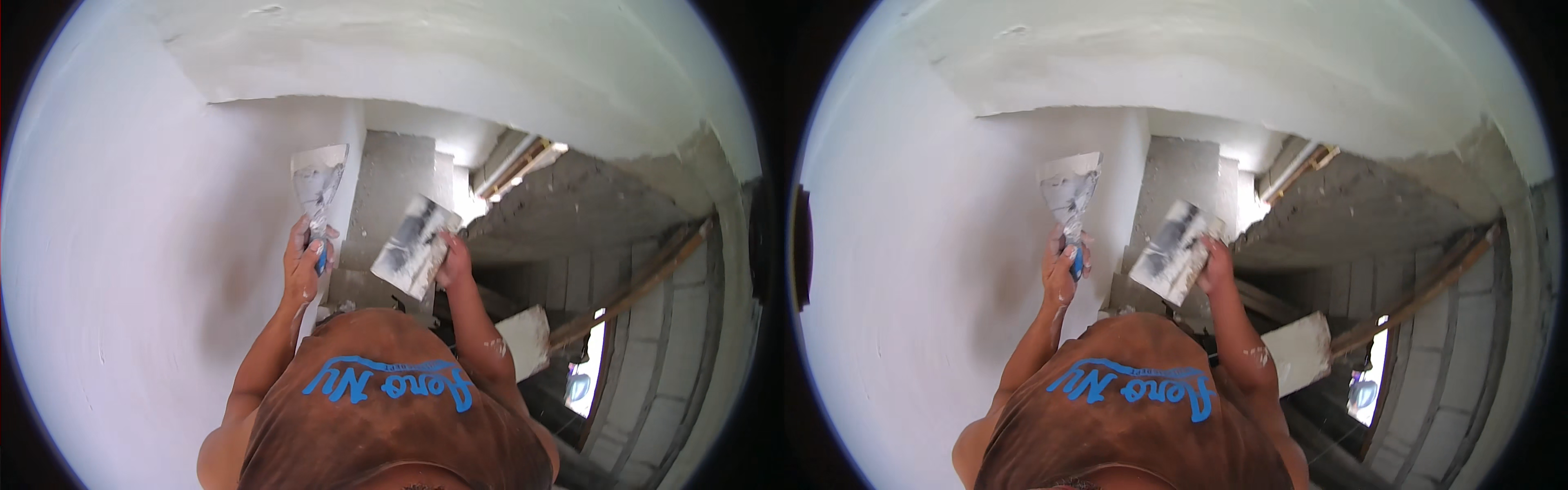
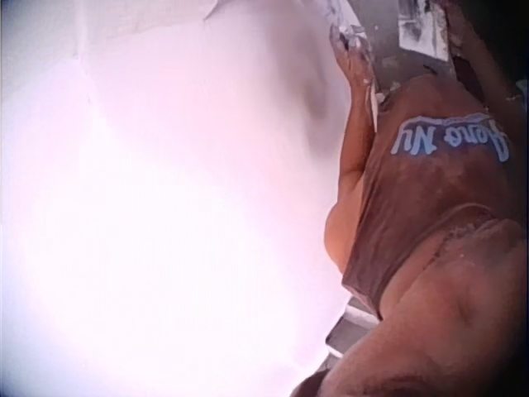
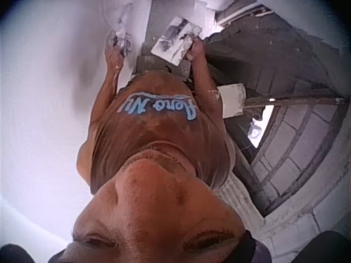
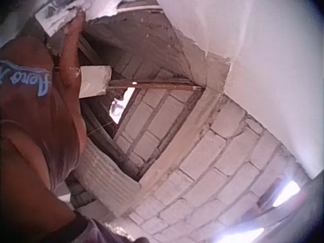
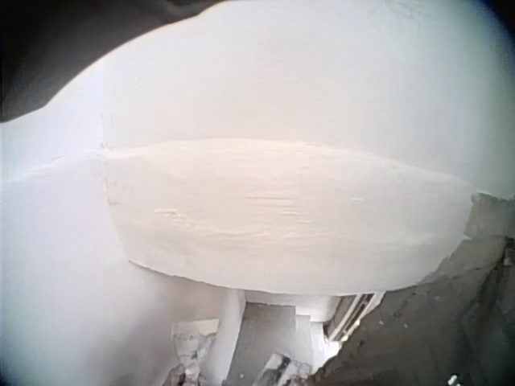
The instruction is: The person applies plaster to a wall and a ceiling corner using two spatulas, frequently scraping plaster from one spatula to the other.
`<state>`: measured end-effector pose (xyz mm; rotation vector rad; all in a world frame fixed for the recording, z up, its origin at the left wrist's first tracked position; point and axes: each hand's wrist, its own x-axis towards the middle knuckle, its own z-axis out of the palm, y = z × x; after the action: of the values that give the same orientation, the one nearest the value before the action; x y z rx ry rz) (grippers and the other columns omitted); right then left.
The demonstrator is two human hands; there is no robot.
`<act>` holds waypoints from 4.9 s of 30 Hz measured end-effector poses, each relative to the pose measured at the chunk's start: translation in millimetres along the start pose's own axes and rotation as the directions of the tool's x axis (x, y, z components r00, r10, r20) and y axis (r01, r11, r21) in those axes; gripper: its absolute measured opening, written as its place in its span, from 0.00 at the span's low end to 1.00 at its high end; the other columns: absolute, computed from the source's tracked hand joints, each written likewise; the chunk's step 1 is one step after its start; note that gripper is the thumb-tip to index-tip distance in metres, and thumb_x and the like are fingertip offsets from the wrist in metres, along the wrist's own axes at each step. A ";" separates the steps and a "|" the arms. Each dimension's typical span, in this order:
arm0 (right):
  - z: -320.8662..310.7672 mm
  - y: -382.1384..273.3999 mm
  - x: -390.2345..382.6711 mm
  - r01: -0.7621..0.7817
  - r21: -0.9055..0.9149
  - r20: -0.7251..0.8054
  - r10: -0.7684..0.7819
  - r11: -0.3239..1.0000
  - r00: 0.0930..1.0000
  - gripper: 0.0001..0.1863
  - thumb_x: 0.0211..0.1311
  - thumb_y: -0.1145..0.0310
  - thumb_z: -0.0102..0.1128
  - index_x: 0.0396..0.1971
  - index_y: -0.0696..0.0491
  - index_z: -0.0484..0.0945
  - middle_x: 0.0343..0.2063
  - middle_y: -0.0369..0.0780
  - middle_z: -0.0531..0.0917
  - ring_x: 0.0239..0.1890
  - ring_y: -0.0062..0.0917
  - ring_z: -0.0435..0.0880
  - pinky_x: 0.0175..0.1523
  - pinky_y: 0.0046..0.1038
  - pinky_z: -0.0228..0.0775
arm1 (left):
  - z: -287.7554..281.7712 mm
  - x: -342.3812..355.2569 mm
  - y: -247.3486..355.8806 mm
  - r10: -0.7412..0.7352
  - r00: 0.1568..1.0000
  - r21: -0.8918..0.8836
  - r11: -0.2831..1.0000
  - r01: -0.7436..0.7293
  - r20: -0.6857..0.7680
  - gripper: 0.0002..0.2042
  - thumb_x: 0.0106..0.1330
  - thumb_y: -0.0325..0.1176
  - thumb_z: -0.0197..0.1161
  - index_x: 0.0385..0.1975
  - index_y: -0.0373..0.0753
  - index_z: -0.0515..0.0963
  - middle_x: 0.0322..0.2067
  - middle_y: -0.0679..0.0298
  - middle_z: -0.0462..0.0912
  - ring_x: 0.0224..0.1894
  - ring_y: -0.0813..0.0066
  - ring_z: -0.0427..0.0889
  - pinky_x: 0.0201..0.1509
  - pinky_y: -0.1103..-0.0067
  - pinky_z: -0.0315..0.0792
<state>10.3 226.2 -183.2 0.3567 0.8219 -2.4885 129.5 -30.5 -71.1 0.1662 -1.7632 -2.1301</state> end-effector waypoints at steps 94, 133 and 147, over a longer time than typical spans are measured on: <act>-79.1 61.0 -9.7 0.105 -0.993 0.118 -0.302 -0.058 0.946 0.21 0.57 0.63 0.63 0.48 0.58 0.78 0.39 0.51 0.84 0.44 0.42 0.84 0.49 0.36 0.72 | 0.4 160.7 72.4 0.659 0.748 0.938 0.202 -0.280 0.081 0.31 0.62 0.27 0.60 0.68 0.46 0.64 0.36 0.54 0.68 0.32 0.57 0.76 0.33 0.66 0.74; -267.3 239.4 -138.6 -0.580 -0.565 -0.820 -0.474 0.587 0.320 0.23 0.53 0.62 0.61 0.48 0.56 0.78 0.43 0.55 0.82 0.46 0.47 0.82 0.53 0.42 0.74 | -83.9 69.1 -92.4 -0.941 0.295 0.751 0.313 0.582 0.164 0.11 0.70 0.33 0.51 0.45 0.33 0.69 0.36 0.52 0.83 0.18 0.76 0.77 0.15 0.83 0.68; -460.9 217.3 -145.7 -0.883 -0.331 -0.720 -0.694 0.333 0.008 0.26 0.54 0.75 0.53 0.56 0.43 0.75 0.51 0.39 0.80 0.52 0.39 0.76 0.53 0.42 0.68 | -84.0 58.8 -203.2 -0.987 0.149 0.933 -0.008 0.361 -0.067 0.12 0.70 0.31 0.51 0.50 0.34 0.70 0.37 0.54 0.83 0.21 0.76 0.78 0.18 0.83 0.70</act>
<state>289.6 411.3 -593.8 1.7574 2.4137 -0.3034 60.2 -98.5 -276.9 1.0263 -3.8736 -1.5647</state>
